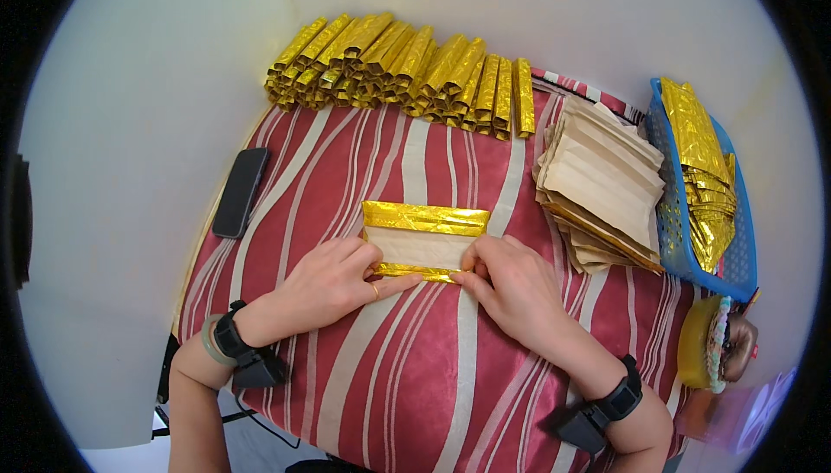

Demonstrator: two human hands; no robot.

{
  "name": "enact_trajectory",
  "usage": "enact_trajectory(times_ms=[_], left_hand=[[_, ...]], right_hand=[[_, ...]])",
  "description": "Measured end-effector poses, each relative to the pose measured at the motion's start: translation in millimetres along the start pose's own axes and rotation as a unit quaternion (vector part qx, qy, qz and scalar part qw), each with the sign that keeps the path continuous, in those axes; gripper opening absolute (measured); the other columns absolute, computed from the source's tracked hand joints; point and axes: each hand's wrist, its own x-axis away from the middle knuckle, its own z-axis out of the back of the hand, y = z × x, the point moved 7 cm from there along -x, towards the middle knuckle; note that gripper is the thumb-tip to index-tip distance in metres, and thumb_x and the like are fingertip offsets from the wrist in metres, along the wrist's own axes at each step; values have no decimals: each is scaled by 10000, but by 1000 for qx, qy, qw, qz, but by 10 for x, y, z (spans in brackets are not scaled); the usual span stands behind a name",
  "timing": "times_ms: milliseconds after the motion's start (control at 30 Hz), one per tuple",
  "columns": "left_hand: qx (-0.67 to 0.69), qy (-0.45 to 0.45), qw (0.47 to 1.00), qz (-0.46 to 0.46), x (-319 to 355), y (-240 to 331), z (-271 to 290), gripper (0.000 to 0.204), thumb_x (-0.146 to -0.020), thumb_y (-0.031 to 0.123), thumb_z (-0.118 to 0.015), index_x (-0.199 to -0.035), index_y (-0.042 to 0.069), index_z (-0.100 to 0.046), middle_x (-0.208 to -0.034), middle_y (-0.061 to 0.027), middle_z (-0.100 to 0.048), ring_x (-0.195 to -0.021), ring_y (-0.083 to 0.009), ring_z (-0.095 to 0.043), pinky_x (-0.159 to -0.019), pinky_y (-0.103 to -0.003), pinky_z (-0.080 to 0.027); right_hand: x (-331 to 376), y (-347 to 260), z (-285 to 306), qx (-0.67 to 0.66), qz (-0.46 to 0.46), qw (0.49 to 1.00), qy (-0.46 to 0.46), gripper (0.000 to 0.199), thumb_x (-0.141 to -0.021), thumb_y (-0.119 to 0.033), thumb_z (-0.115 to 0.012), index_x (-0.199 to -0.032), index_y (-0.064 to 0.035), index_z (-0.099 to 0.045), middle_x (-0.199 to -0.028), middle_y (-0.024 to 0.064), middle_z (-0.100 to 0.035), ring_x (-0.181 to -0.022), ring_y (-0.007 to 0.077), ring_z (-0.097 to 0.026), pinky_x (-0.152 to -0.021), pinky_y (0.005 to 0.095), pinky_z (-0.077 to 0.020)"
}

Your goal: Fold sheets of gold joss paper into specific rectangular shapes and stack them.

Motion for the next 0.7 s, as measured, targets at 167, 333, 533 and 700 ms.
enact_trajectory(times_ms=[167,333,533,700], left_hand=[[-13,-20,1000,13,17,8,-13,532,-820,107,-563,-1316,296,-600,-844,-20,-408,-776,-165,-475,-668,-274,-432],[-21,-35,999,12,24,9,-16,539,-830,113,-562,-1341,282,-574,-878,-25,-431,-806,-166,-485,-691,-277,-442],[-19,-43,999,23,64,69,17,520,-821,110,-571,-1327,230,-581,-925,-34,-475,-855,-179,-517,-738,-295,-455],[0,-27,999,37,91,3,33,435,-801,106,-591,-1230,149,-647,-940,-48,-524,-912,-204,-544,-769,-312,-459]], right_hand=[[12,-60,7,29,46,998,13,177,-825,-184,-703,-864,-83,-563,-766,77,-591,-752,274,-582,-637,407,-453],[13,-70,-2,46,60,997,18,179,-820,-175,-704,-878,-87,-560,-777,79,-588,-753,277,-581,-648,408,-460],[29,-103,5,46,79,995,29,187,-813,-160,-710,-882,-83,-553,-771,82,-574,-746,278,-571,-649,398,-460],[36,-70,-4,48,84,995,32,194,-810,-154,-714,-882,-78,-551,-773,88,-566,-750,279,-563,-660,396,-461]])
